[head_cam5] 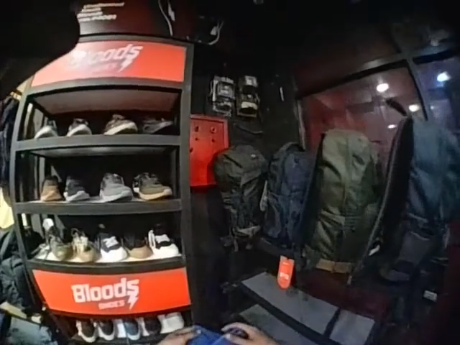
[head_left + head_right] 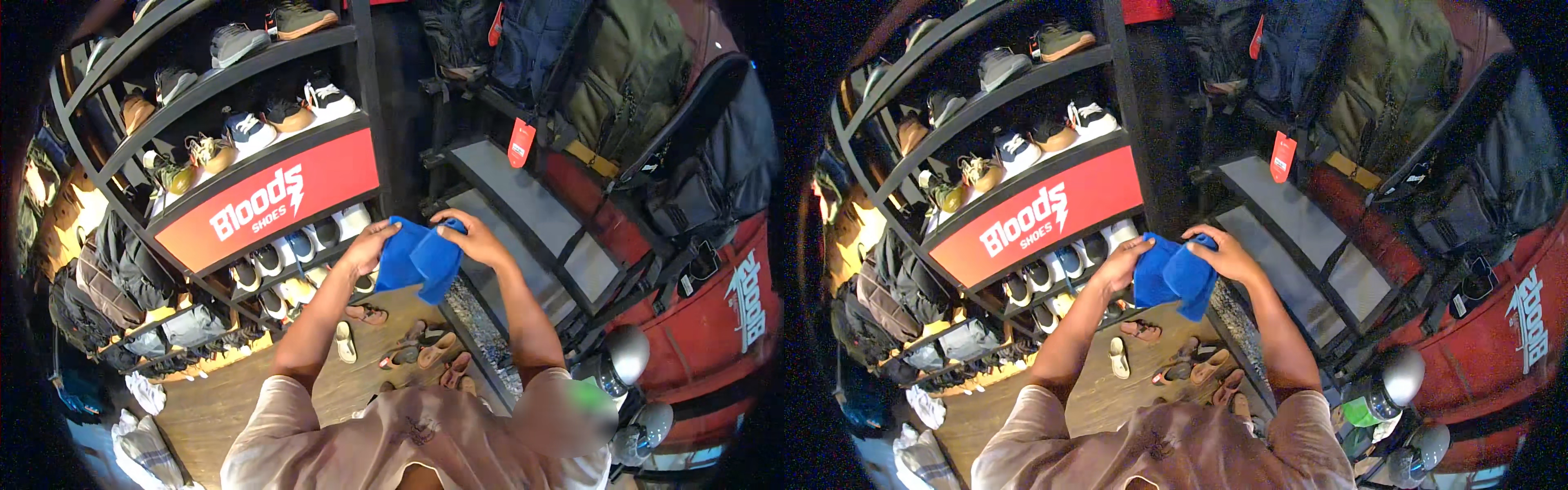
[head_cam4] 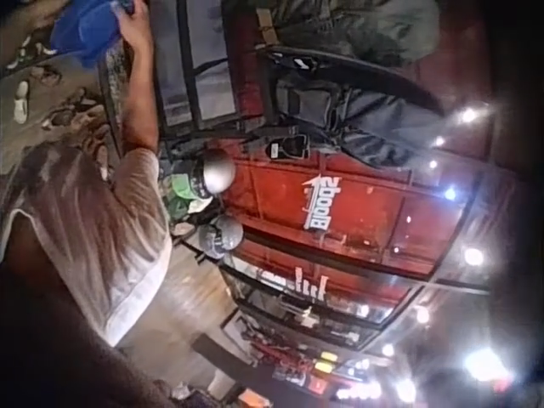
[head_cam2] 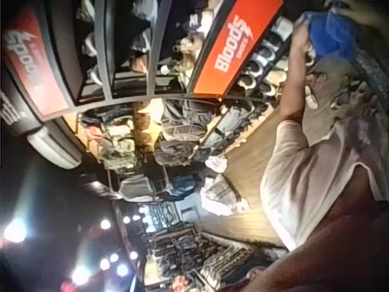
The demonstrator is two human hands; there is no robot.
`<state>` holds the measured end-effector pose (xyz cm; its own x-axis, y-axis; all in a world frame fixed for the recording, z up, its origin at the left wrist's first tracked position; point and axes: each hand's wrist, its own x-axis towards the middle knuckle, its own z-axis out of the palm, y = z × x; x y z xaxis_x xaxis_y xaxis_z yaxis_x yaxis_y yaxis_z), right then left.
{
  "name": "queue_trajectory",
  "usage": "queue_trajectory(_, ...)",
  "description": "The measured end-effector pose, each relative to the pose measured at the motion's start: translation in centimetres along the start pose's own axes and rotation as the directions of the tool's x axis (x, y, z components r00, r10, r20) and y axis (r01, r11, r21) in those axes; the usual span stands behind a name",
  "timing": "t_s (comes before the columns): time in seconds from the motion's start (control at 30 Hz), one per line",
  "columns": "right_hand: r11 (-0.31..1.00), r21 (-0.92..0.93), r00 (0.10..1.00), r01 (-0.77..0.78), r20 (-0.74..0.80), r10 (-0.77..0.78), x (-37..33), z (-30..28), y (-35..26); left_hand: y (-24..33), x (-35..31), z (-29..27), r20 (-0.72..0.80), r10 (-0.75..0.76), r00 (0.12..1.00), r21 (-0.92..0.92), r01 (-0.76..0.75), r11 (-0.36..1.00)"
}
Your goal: Cleaning and organizing display merchandise including helmets, shoes, and shelves in a retail environment.
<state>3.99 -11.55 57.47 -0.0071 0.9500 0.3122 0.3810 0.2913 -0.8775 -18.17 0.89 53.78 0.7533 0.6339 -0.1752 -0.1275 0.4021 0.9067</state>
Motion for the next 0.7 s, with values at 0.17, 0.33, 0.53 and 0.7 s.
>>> queue_trajectory(0.17, 0.982, -0.186, 1.000, 0.020, -0.006, -0.021, 0.3, 0.2, -1.1, 1.1, 0.4, -0.1, -0.026, 0.031, 0.999, 0.023, -0.030, 0.999)
queue_trajectory(0.33, 0.978, -0.084, 0.961, 0.191, 0.219, -0.169, 0.9, 1.1, -3.2, -0.6, 0.9, -3.5, -0.014, 0.200, 0.980, 0.541, -0.160, 0.825)
queue_trajectory(0.53, 0.987, -0.154, 0.923, 0.036, -0.374, -0.092, 1.8, 2.8, -0.7, -1.2, 0.1, 0.7, 0.165, 0.037, 0.986, 0.103, -0.055, 0.993)
queue_trajectory(0.7, 0.957, -0.268, 0.832, -0.111, -0.551, -0.058, 1.2, 3.8, 0.9, -1.5, 0.0, 0.9, 0.148, 0.078, 0.986, -0.069, -0.069, 0.995)
